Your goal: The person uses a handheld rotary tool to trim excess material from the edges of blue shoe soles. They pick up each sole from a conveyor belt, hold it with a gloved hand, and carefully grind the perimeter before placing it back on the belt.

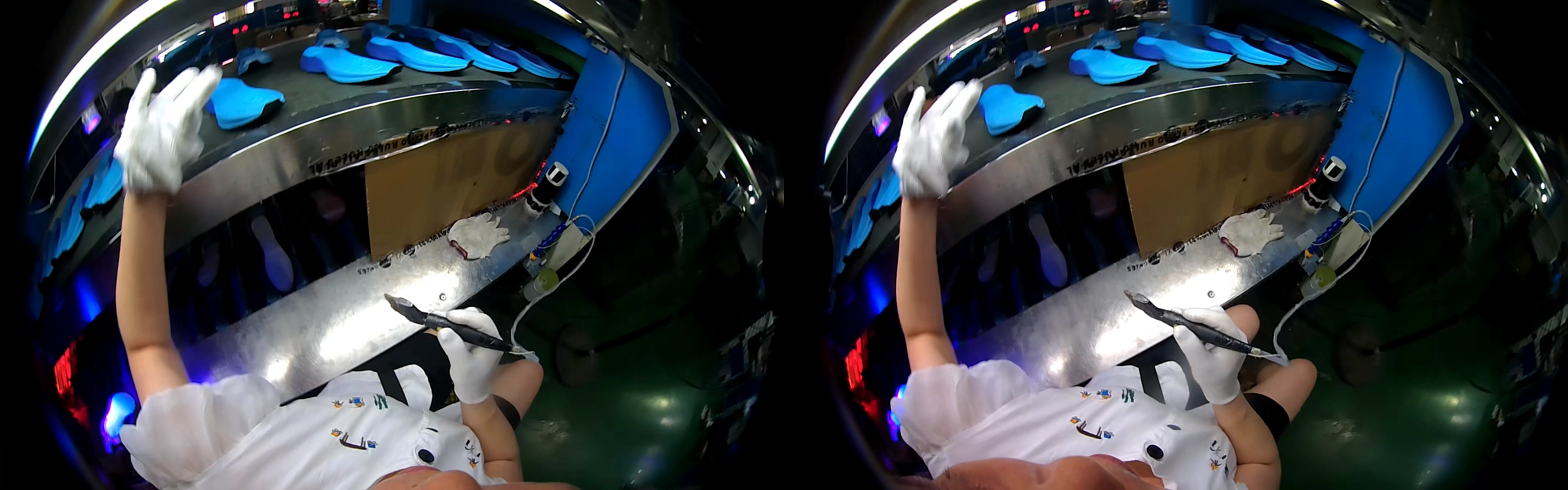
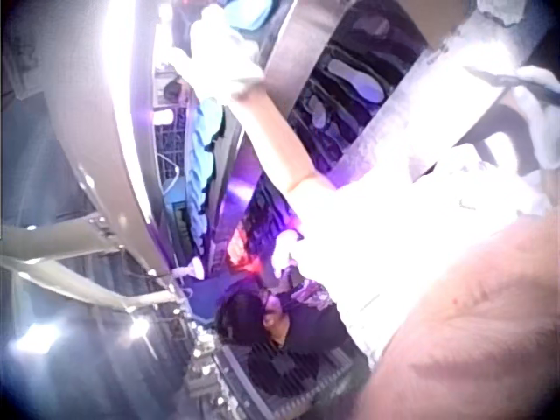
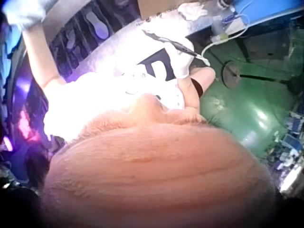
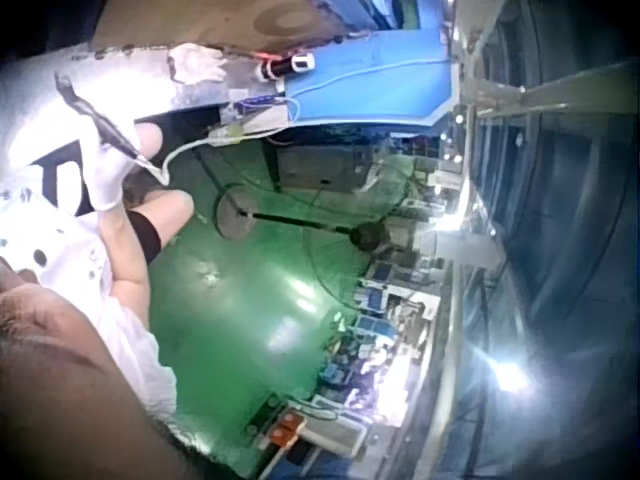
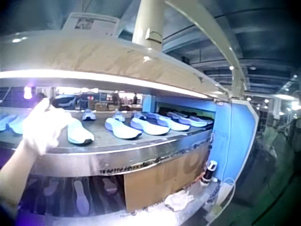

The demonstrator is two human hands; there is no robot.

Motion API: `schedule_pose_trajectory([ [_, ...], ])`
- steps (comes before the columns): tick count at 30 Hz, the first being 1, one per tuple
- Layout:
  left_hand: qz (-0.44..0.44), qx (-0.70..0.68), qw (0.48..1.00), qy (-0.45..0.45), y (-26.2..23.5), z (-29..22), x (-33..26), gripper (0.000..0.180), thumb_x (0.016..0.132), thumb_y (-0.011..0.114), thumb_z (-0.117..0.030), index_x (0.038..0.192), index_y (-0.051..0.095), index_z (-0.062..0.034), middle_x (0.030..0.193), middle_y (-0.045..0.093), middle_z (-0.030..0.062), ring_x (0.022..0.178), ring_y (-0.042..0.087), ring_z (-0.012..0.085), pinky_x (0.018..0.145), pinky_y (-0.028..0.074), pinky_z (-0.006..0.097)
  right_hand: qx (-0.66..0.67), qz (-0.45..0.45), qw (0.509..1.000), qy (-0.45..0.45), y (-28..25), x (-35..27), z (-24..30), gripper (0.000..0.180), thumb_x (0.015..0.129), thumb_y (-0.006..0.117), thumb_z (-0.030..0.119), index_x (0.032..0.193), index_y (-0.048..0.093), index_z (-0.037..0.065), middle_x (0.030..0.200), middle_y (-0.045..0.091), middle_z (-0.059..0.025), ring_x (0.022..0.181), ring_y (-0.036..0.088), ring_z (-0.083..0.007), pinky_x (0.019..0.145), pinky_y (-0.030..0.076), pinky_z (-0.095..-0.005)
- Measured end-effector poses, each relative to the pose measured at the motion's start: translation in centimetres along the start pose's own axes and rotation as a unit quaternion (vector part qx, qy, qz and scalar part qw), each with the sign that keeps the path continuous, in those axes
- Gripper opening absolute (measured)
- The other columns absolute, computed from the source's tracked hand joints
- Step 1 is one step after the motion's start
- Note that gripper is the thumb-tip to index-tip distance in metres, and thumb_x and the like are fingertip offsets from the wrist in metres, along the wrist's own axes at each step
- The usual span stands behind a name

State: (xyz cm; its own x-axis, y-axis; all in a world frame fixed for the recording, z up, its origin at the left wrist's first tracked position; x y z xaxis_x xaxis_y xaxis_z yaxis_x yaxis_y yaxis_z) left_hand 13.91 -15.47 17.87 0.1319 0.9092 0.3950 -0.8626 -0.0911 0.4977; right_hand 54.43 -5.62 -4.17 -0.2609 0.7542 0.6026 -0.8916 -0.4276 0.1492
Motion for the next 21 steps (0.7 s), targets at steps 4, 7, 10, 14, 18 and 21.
schedule_pose_trajectory([
  [4, 0.252, -0.818, 0.305, -0.418, 1.8, 0.2, -3.9, 0.047, 0.09, 0.059, -0.023, 0.135, 0.055, -0.013, 0.14, 0.052, 0.0107, 0.119, 0.057, 0.0264, 0.085, 0.051, 0.035, -0.039, -0.019, 0.997, 0.07, -1.5, -0.6, -1.0, 0.018, 0.083, 0.073, 0.004, 0.099, 0.066, -0.002, 0.084, 0.066, -0.0006, 0.065, 0.051, -0.0007, 0.057, 0.04, -0.0155],
  [7, 0.407, -0.481, 0.739, -0.24, 8.8, -1.8, -12.8, 0.057, 0.09, 0.053, -0.021, 0.145, 0.039, -0.0122, 0.145, 0.045, 0.0172, 0.128, 0.048, 0.0374, 0.104, 0.043, 0.046, -0.016, 0.01, 0.996, 0.092, -1.1, -1.0, -0.9, 0.02, 0.083, 0.071, 0.001, 0.101, 0.063, -0.002, 0.087, 0.064, -0.0027, 0.071, 0.056, -0.0047, 0.062, 0.044, -0.0176],
  [10, 0.519, -0.458, 0.68, -0.241, 12.5, -2.1, -15.8, 0.031, 0.092, 0.054, -0.023, 0.114, 0.064, -0.0037, 0.12, 0.062, 0.0224, 0.113, 0.059, 0.0396, 0.095, 0.049, 0.048, -0.012, 0.018, 0.996, 0.091, -0.8, -0.8, -0.7, 0.021, 0.083, 0.071, 0.0, 0.102, 0.063, -0.003, 0.088, 0.064, -0.0034, 0.073, 0.057, -0.0054, 0.064, 0.045, -0.0181],
  [14, 0.258, -0.58, 0.699, -0.329, 8.9, -0.4, -15.4, 0.034, 0.089, 0.063, -0.028, 0.11, 0.062, -0.001, 0.101, 0.065, 0.0194, 0.086, 0.066, 0.0352, 0.075, 0.052, 0.043, -0.007, -0.005, 0.997, 0.08, -0.4, -1.2, -1.1, 0.019, 0.084, 0.072, 0.002, 0.101, 0.065, -0.003, 0.089, 0.067, -0.0038, 0.07, 0.056, -0.0032, 0.062, 0.045, -0.0178],
  [18, 0.091, -0.783, 0.353, -0.504, -2.3, -0.6, -12.2, 0.027, 0.089, 0.07, -0.015, 0.11, 0.064, 0.0018, 0.108, 0.062, 0.0093, 0.09, 0.061, 0.0141, 0.082, 0.05, 0.027, -0.072, -0.027, 0.993, 0.092, -1.8, -1.9, -2.5, 0.02, 0.087, 0.07, 0.004, 0.104, 0.063, -0.004, 0.09, 0.068, -0.0059, 0.068, 0.057, -0.0047, 0.061, 0.047, -0.018],
  [21, -0.093, -0.726, 0.468, -0.495, -13.7, 0.1, -10.5, 0.03, 0.075, 0.077, 0.008, 0.099, 0.061, 0.0002, 0.109, 0.064, 0.0149, 0.1, 0.063, 0.0234, 0.09, 0.05, 0.034, 0.018, -0.085, 0.984, 0.153, -2.7, -1.9, -2.8, 0.022, 0.092, 0.064, 0.009, 0.109, 0.058, -0.004, 0.089, 0.067, -0.0086, 0.061, 0.059, -0.0056, 0.056, 0.049, -0.0169],
])
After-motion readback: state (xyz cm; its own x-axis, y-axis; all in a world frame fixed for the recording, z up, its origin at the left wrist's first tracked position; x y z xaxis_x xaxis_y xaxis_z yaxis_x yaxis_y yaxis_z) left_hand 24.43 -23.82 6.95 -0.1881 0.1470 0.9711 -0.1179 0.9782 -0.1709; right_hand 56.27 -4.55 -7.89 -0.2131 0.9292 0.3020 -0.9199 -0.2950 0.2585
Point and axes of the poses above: each hand's wrist, its own x-axis towards the middle knuckle, its own y-axis out of the palm, z = x × y, the point moved 3 cm from there along x, towards the middle knuckle
